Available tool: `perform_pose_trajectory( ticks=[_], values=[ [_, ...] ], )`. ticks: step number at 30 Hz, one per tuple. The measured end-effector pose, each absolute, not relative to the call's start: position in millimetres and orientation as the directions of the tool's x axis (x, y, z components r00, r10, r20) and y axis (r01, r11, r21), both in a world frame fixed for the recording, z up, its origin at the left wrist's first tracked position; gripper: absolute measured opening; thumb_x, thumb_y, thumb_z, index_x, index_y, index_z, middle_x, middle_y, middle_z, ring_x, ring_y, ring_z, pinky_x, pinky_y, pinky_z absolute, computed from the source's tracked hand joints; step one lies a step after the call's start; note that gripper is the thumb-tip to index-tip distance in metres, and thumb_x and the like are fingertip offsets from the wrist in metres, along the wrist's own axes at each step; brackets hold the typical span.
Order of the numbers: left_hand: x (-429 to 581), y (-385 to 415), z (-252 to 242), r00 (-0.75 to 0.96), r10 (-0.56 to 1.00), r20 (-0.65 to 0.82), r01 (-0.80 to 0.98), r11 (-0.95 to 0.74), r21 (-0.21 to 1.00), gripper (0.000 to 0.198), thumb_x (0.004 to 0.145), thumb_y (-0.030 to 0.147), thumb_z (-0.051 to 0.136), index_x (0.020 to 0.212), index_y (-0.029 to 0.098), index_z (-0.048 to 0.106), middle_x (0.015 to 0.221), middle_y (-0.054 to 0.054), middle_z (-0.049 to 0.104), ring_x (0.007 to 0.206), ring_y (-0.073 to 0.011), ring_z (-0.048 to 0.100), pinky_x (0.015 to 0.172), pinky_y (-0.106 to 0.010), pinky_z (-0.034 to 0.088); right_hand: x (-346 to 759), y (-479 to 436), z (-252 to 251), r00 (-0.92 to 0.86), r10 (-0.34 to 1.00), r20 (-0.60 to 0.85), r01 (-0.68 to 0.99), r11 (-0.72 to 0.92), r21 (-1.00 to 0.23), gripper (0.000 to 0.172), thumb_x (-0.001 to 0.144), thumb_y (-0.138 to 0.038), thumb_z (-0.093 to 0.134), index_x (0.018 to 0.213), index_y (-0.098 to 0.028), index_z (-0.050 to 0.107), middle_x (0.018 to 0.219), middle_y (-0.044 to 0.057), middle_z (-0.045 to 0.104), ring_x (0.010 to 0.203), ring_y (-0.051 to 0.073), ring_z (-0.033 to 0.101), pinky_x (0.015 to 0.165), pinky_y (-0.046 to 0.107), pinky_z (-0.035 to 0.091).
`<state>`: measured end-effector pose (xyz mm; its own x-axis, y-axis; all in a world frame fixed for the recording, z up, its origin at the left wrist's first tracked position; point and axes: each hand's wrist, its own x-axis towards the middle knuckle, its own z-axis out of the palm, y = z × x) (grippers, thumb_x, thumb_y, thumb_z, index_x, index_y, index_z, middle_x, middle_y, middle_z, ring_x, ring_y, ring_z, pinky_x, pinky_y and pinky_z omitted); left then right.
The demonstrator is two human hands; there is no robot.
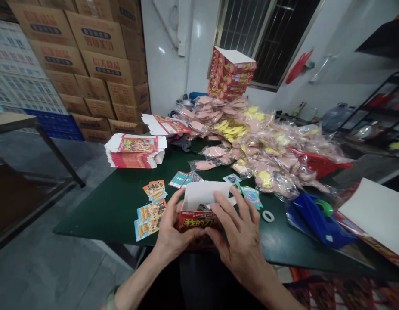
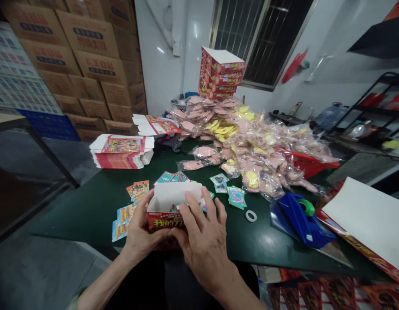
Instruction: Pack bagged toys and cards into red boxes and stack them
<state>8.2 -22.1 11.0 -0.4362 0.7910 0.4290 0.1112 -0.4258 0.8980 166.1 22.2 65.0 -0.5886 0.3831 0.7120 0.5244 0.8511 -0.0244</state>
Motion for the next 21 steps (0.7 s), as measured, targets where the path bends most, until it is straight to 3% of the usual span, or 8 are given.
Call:
perform_pose_trajectory(
  ticks=[2,4,7,11,14,18,21],
  values=[
    [11.9,-24.6,1.0,-0.479,0.699,0.531,0.245,-0.474,0.846,0.085,0.061,0.033,0.081,0.132,0.025,0.036,0.113,-0.01,0.064,0.093,-0.0246,0.068,0.071,-0.031,0.058,165.2,21.7,76.8,-0.575,0.394,0.718,0.521,0.852,-0.051,0.016,0.087,-0.032,0.053,0.092,-0.021,0.063,0.116,0.011,0.059,0.121,0.034,0.04,0.093,0.05,0.034],
    [12.6,-27.9,-7.6,-0.498,0.606,0.621,0.435,-0.445,0.783,0.076,0.061,0.037,0.08,0.126,0.022,0.043,0.114,-0.011,0.063,0.098,-0.0262,0.066,0.077,-0.034,0.057,159.9,22.9,87.2,-0.589,0.426,0.687,0.55,0.834,-0.046,0.018,0.085,-0.035,0.055,0.08,-0.02,0.064,0.106,0.011,0.059,0.113,0.034,0.043,0.087,0.049,0.035],
    [9.9,-31.3,-10.9,-0.451,0.593,0.666,0.583,-0.369,0.724,0.064,0.066,0.037,0.077,0.12,0.021,0.049,0.109,-0.01,0.064,0.093,-0.0246,0.067,0.079,-0.035,0.057,149.5,26.2,91.4,-0.626,0.462,0.628,0.57,0.821,-0.036,0.019,0.085,-0.036,0.056,0.08,-0.019,0.064,0.094,0.01,0.062,0.105,0.032,0.045,0.084,0.047,0.035],
    [9.3,-29.5,2.3,-0.4,0.57,0.717,0.503,-0.517,0.692,0.073,0.071,0.028,0.074,0.132,0.027,0.035,0.107,-0.007,0.067,0.088,-0.0205,0.069,0.072,-0.028,0.058,148.2,27.0,84.6,-0.541,0.436,0.719,0.522,0.844,-0.118,0.019,0.089,-0.034,0.052,0.098,-0.018,0.059,0.093,0.007,0.066,0.097,0.025,0.05,0.085,0.041,0.035],
    [10.8,-25.9,11.3,-0.353,0.588,0.727,0.405,-0.605,0.686,0.08,0.071,0.023,0.074,0.135,0.031,0.026,0.11,-0.007,0.067,0.093,-0.0209,0.068,0.072,-0.029,0.058,155.3,24.5,84.7,-0.57,0.382,0.728,0.479,0.874,-0.084,0.023,0.091,-0.034,0.048,0.105,-0.017,0.057,0.097,0.007,0.065,0.097,0.023,0.051,0.085,0.039,0.036],
    [9.5,-23.9,10.9,-0.379,0.625,0.683,0.408,-0.55,0.729,0.066,0.072,0.029,0.073,0.126,0.024,0.036,0.103,-0.009,0.067,0.086,-0.0223,0.069,0.068,-0.03,0.059,157.2,22.9,90.5,-0.646,0.429,0.631,0.507,0.859,-0.064,0.037,0.085,-0.041,0.056,0.111,-0.015,0.058,0.104,0.011,0.061,0.098,0.027,0.048,0.079,0.04,0.04],
    [7.1,-26.6,7.6,-0.406,0.588,0.699,0.438,-0.546,0.714,0.062,0.069,0.032,0.075,0.119,0.024,0.04,0.095,-0.005,0.066,0.076,-0.0187,0.07,0.062,-0.026,0.057,153.7,24.3,92.7,-0.622,0.462,0.632,0.511,0.851,-0.12,0.029,0.084,-0.04,0.058,0.103,-0.02,0.062,0.108,0.011,0.056,0.099,0.027,0.046,0.077,0.04,0.041]
  ],
)
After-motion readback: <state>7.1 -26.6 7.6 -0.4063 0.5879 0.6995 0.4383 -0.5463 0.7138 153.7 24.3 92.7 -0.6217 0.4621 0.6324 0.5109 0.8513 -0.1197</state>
